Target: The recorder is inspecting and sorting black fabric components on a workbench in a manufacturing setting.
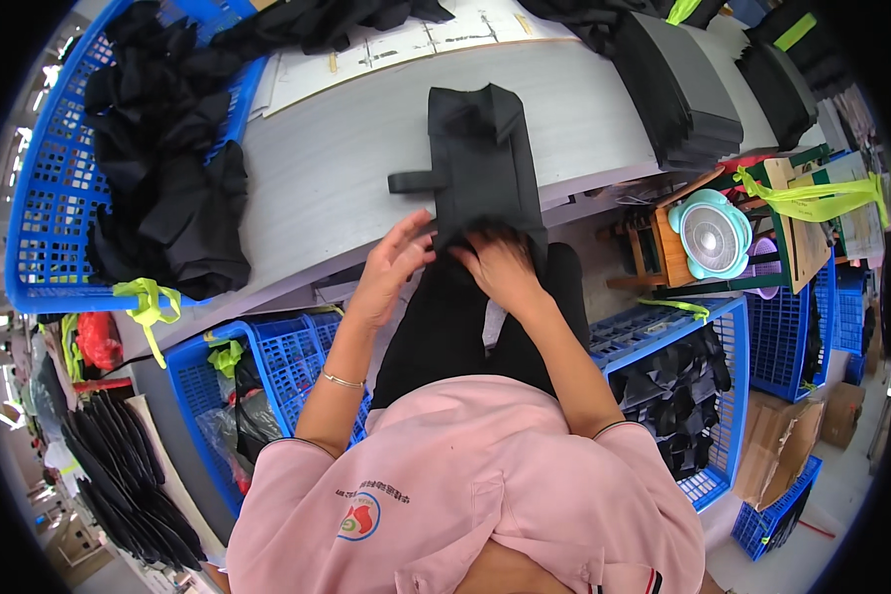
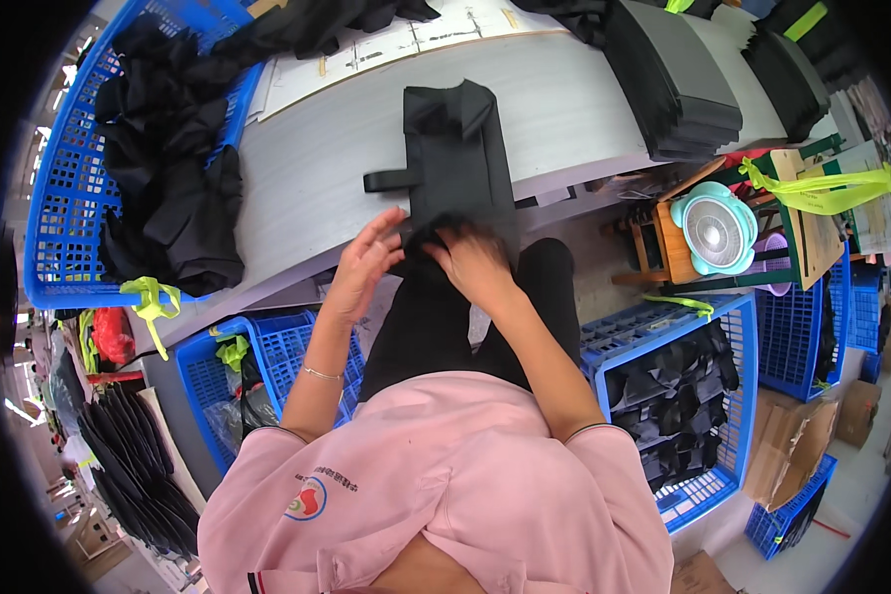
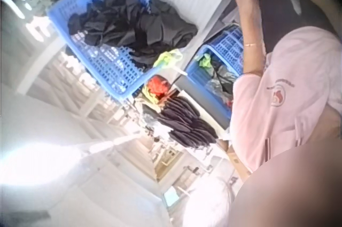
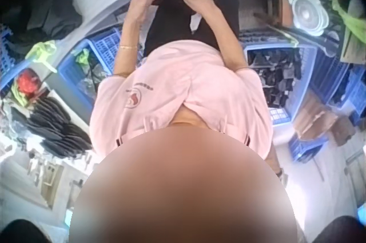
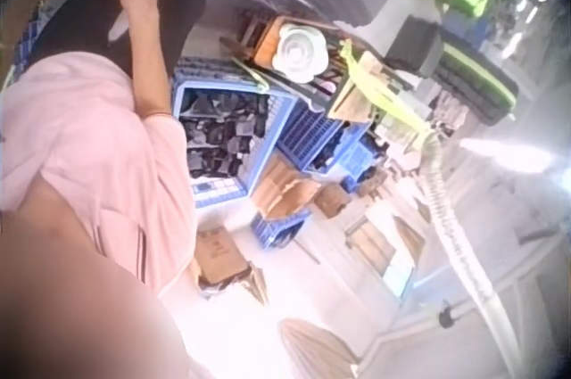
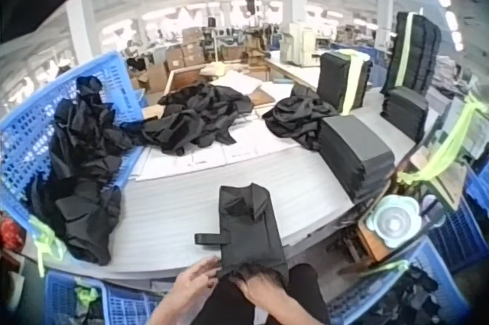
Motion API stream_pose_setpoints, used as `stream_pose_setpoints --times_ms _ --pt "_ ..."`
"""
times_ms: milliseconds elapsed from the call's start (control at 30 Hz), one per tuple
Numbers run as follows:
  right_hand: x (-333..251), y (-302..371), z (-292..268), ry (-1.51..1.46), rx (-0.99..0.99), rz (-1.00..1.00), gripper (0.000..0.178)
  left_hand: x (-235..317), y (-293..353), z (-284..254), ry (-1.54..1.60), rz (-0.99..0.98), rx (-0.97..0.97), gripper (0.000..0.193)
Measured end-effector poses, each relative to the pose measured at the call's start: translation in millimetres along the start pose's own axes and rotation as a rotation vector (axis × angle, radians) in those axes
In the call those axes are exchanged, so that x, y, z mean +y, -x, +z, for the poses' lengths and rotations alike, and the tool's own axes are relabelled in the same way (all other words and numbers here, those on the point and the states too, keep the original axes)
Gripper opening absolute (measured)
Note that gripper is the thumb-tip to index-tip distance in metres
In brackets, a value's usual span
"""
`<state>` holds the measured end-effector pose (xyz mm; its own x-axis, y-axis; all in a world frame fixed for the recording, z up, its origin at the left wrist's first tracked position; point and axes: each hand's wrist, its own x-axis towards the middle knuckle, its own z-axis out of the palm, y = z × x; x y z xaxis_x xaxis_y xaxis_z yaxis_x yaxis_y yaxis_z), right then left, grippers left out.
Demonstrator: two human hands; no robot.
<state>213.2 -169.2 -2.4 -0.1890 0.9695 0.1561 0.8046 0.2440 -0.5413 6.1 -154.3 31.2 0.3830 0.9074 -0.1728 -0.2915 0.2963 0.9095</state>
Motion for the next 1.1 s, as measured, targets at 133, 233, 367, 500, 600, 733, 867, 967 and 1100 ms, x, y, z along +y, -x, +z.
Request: stream_pose_setpoints --times_ms 133,233,367,500,600,733,867,967,1100 --pt "-9 49 12 -0.128 -0.052 -0.064 0.036 -22 6 3 0.126 -0.201 0.03 0.059" --pt "-41 73 -19 -0.283 -0.285 -0.021 0.035 -29 6 26 0.228 -0.176 0.117 0.045" --pt "-53 86 -84 -1.038 -0.199 0.247 0.028 -32 12 28 0.263 -0.174 0.167 0.049" --pt "-25 87 -114 -0.958 0.279 0.457 0.032 -29 23 22 0.237 -0.25 0.111 0.048" --pt "-3 84 -94 -0.8 0.41 0.469 0.036 -25 29 39 0.193 -0.293 0.045 0.045" --pt "-12 89 -83 -1.756 0.113 0.597 0.034 -30 46 35 0.353 -0.422 -0.041 0.038" --pt "-26 92 -51 -2.072 0.061 0.611 0.029 -74 38 -15 0.244 -0.425 -0.109 0.032" --pt "-11 93 -53 -1.826 0.268 0.682 0.021 -62 42 24 0.198 -0.387 -0.168 0.032" --pt "35 123 -41 -1.096 0.485 0.627 0.021 -65 43 62 -0.086 -0.336 -0.149 0.04"
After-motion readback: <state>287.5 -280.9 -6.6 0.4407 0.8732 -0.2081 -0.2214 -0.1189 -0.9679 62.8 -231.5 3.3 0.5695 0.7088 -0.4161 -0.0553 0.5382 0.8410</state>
